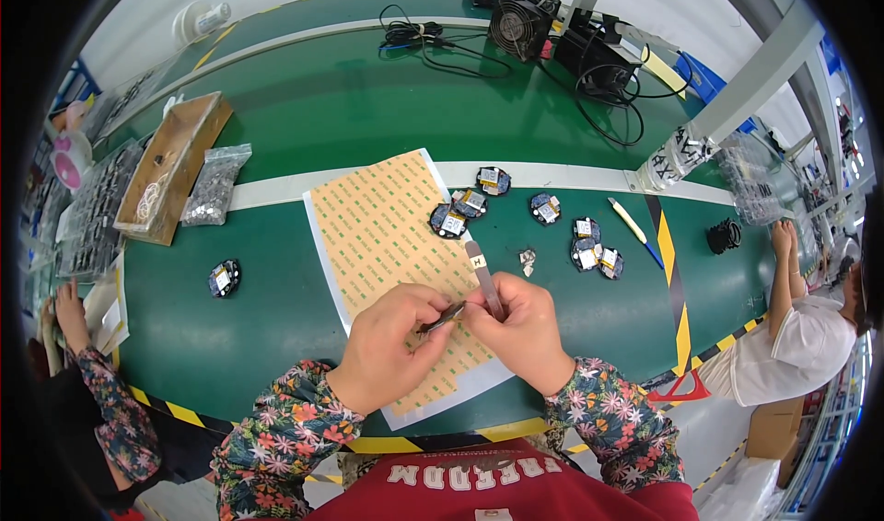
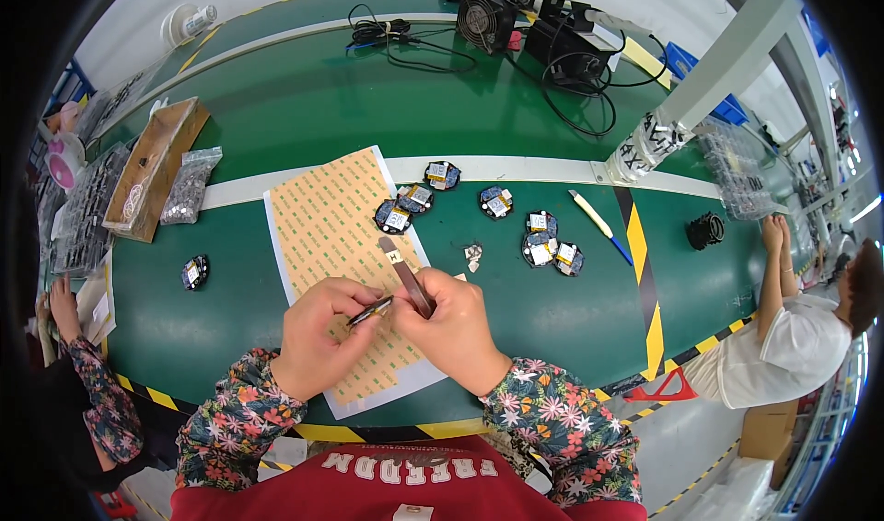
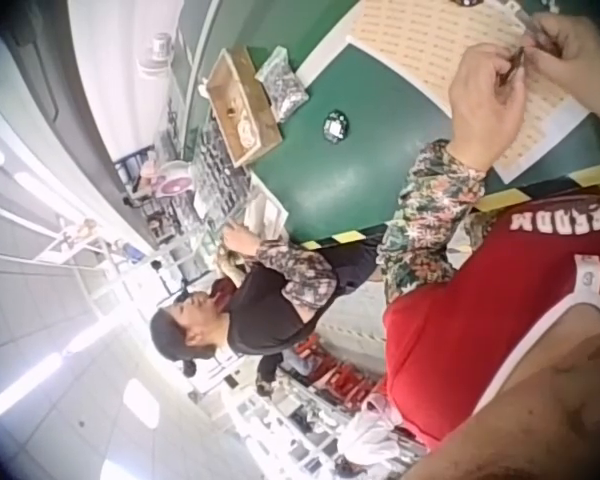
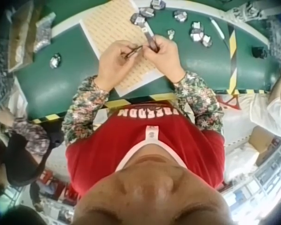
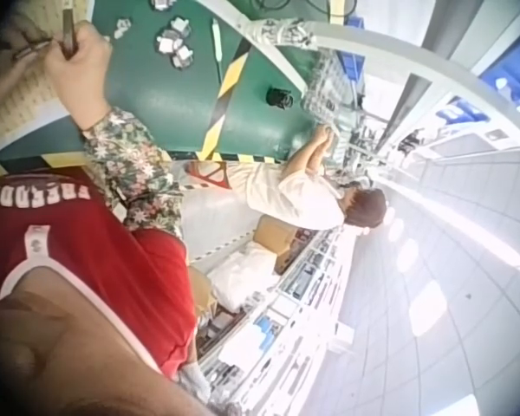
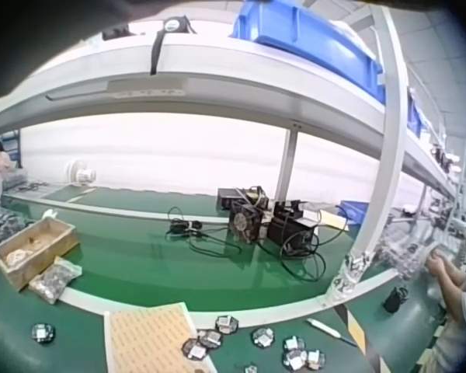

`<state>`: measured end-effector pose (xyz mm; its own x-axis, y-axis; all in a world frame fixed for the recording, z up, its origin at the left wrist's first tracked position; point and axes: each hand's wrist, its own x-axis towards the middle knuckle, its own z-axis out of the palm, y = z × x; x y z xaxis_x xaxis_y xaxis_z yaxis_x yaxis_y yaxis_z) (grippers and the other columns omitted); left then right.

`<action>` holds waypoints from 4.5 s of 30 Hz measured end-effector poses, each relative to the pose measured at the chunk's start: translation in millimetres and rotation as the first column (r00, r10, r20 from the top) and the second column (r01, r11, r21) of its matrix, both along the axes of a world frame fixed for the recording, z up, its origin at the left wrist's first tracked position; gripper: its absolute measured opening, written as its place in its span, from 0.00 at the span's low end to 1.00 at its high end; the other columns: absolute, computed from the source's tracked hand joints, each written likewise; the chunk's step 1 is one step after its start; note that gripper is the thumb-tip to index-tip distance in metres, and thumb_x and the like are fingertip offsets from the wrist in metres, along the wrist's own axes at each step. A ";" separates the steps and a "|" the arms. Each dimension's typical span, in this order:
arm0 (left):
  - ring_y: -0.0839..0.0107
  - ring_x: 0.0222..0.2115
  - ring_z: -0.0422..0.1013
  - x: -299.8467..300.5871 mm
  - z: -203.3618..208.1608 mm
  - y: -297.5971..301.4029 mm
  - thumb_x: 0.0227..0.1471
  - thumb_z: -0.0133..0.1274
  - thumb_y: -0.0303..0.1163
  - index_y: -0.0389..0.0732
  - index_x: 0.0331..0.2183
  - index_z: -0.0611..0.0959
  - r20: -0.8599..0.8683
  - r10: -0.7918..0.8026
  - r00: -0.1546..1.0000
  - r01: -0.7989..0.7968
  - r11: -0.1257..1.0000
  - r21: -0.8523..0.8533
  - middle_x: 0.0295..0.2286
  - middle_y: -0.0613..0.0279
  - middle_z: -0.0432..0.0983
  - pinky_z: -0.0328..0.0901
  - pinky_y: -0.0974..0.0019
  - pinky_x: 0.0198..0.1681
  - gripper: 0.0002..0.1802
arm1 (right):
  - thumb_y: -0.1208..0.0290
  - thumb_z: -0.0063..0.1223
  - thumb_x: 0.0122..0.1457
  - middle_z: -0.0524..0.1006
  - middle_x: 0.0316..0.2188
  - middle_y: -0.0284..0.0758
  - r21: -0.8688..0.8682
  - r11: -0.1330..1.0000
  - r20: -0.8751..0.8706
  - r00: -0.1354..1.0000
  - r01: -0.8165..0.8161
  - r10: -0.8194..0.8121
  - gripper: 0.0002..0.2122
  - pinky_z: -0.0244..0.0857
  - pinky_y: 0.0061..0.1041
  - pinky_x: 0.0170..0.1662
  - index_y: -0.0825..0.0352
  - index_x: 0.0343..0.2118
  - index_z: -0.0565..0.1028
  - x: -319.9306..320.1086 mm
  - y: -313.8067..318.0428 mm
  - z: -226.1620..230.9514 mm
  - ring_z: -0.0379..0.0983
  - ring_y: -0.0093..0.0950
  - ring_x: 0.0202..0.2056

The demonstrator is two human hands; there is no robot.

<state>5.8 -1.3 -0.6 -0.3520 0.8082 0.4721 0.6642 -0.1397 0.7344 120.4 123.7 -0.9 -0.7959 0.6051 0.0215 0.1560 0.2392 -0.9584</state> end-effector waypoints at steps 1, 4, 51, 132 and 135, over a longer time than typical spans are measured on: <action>0.71 0.32 0.71 0.3 -1.2 -0.2 0.39 0.54 0.18 0.36 0.25 0.67 0.000 0.000 1.000 0.000 1.000 0.001 0.31 0.56 0.71 0.67 0.70 0.34 0.11 | 0.78 0.52 0.47 0.67 0.16 0.21 0.001 1.000 0.000 1.000 0.000 0.000 0.03 0.50 0.10 0.19 0.70 0.24 0.71 0.0 0.1 -0.6 0.56 0.08 0.19; 0.73 0.32 0.71 0.9 -5.7 0.2 0.40 0.54 0.17 0.36 0.26 0.67 0.238 0.012 0.971 -0.004 0.999 -0.036 0.31 0.56 0.70 0.67 0.71 0.34 0.12 | 0.79 0.50 0.48 0.67 0.17 0.22 -0.048 0.999 -0.005 1.000 -0.014 0.014 0.02 0.51 0.10 0.19 0.69 0.23 0.70 -0.9 0.7 -2.1 0.57 0.08 0.19; 0.74 0.29 0.71 -20.6 -9.8 4.7 0.48 0.48 0.22 0.35 0.35 0.70 0.985 -0.036 0.167 0.029 0.999 0.031 0.30 0.62 0.72 0.70 0.69 0.34 0.09 | 0.83 0.45 0.50 0.73 0.30 0.26 -0.255 0.961 -0.082 0.993 -0.108 0.090 0.07 0.54 0.09 0.26 0.69 0.32 0.71 3.7 15.2 2.8 0.61 0.08 0.24; 0.77 0.31 0.70 -14.5 -5.2 3.8 0.48 0.48 0.21 0.34 0.37 0.72 0.896 0.004 0.444 0.125 0.990 -0.066 0.30 0.61 0.72 0.70 0.73 0.32 0.10 | 0.75 0.50 0.53 0.68 0.18 0.22 -0.022 0.999 -0.012 0.999 -0.041 0.041 0.04 0.54 0.12 0.23 0.70 0.28 0.72 4.4 21.3 5.5 0.59 0.10 0.21; 0.76 0.31 0.70 -13.1 -2.6 4.5 0.48 0.48 0.21 0.34 0.37 0.71 0.914 0.010 0.407 0.152 0.985 -0.078 0.31 0.61 0.72 0.70 0.71 0.33 0.10 | 0.74 0.49 0.53 0.70 0.20 0.23 -0.162 0.980 -0.008 0.993 -0.118 0.118 0.05 0.54 0.12 0.23 0.70 0.29 0.73 2.8 17.5 1.5 0.59 0.09 0.21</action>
<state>-7.3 3.1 -3.2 -0.4454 0.8735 -0.1963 -0.4127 -0.0057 0.9108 123.2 141.2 0.6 -0.8619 0.5023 -0.0702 0.1372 0.0977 -0.9857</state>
